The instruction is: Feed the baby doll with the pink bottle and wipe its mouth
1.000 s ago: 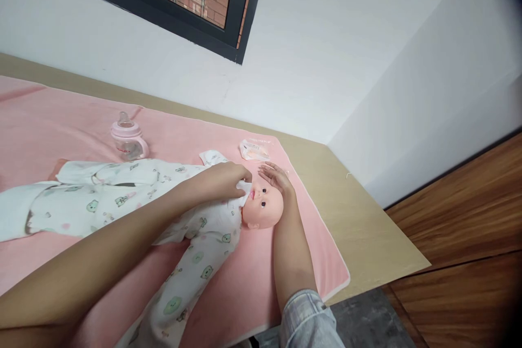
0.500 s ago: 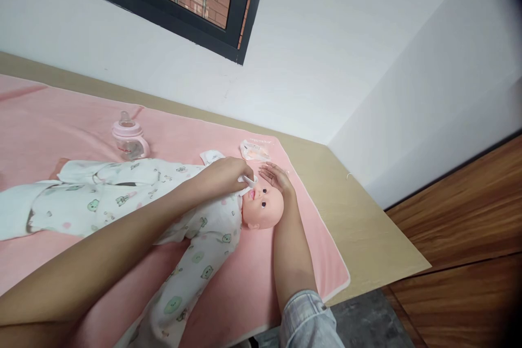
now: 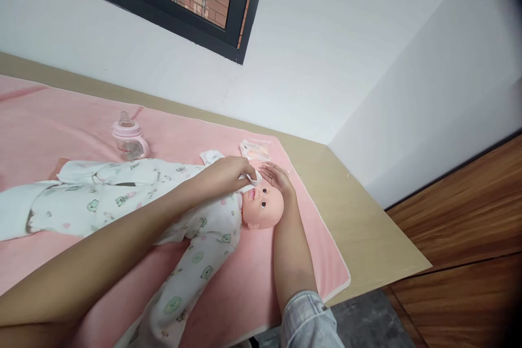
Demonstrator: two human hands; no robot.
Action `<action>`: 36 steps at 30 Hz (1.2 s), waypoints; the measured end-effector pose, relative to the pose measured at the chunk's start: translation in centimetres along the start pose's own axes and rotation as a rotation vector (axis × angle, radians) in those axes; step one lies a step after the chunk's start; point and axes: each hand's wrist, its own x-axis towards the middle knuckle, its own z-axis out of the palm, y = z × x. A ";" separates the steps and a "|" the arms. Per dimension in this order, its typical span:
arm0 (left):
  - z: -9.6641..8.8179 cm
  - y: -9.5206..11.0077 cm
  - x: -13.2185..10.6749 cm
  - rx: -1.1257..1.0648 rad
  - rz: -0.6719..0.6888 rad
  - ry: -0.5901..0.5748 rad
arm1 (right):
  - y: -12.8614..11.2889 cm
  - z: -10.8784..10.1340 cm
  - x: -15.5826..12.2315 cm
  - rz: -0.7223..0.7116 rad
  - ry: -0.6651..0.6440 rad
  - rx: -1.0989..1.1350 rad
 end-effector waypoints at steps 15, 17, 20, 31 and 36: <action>0.9 0.2 -0.1 0.032 0.055 -0.068 | 0.8 -0.6 0.8 -0.004 -0.011 0.063; 0.9 0.2 -0.1 0.040 0.039 -0.053 | 0.9 -0.6 0.9 -0.006 -0.011 0.078; 0.9 0.3 -0.1 0.044 0.022 -0.046 | 1.0 -0.7 1.0 -0.006 -0.012 0.100; 0.5 -0.1 -0.1 0.082 0.007 -0.002 | 1.3 -1.0 1.4 0.009 -0.016 0.155; -0.4 -0.7 -0.3 0.096 0.019 -0.070 | 1.4 -1.1 1.4 0.014 -0.016 0.166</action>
